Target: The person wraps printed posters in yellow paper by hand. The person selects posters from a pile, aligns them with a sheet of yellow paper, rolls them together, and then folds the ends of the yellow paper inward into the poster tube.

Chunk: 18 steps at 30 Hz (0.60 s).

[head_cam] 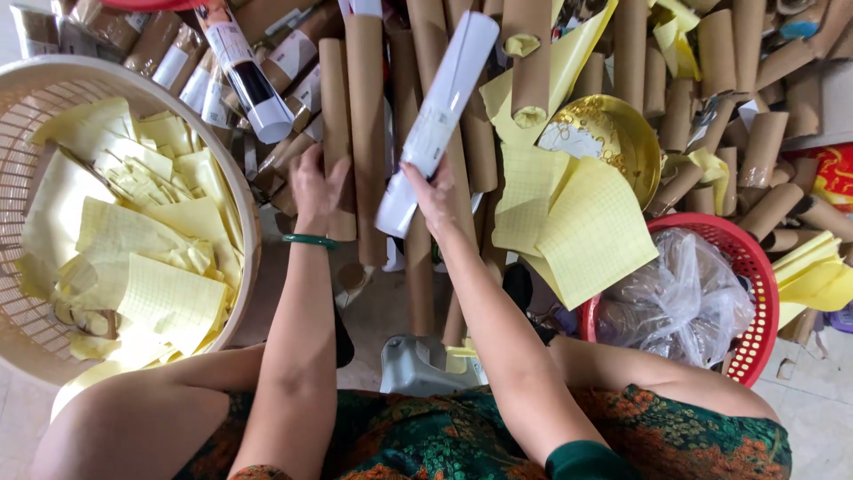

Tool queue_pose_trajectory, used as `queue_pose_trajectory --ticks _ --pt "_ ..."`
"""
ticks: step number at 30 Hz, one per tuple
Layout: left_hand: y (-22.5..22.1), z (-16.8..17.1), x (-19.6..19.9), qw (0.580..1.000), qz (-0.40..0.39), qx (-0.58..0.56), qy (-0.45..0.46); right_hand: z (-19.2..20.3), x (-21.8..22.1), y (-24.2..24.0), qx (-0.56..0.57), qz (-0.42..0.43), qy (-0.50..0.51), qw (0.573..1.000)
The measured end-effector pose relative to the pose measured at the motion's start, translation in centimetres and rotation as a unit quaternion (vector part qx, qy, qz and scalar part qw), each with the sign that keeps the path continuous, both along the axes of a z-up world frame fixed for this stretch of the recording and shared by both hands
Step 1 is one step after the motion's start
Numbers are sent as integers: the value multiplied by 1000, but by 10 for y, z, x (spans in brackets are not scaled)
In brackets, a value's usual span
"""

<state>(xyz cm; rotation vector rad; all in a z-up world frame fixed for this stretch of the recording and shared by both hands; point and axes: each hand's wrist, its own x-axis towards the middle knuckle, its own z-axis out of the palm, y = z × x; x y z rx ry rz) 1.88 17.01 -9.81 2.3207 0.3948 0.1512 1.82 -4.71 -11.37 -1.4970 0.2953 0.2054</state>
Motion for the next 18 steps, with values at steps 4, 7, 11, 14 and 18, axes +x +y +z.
queue_pose_trajectory --ticks 4,7,11,14,18 --pt "12 -135 -12 973 -1 -206 107 8 -17 -19 23 -6 7 1000" --pt "-14 -109 -26 964 19 -204 168 11 -29 -29 11 2 29 1000" --pt "-42 -75 -47 979 33 -192 -54 15 -42 -41 3 7 55 998" --pt "-60 -8 -44 976 -12 -201 -79 -15 -38 -51 31 6 10 999" --pt "-86 -28 -55 898 -80 -432 12 -23 -48 -58 78 -19 -9 997"
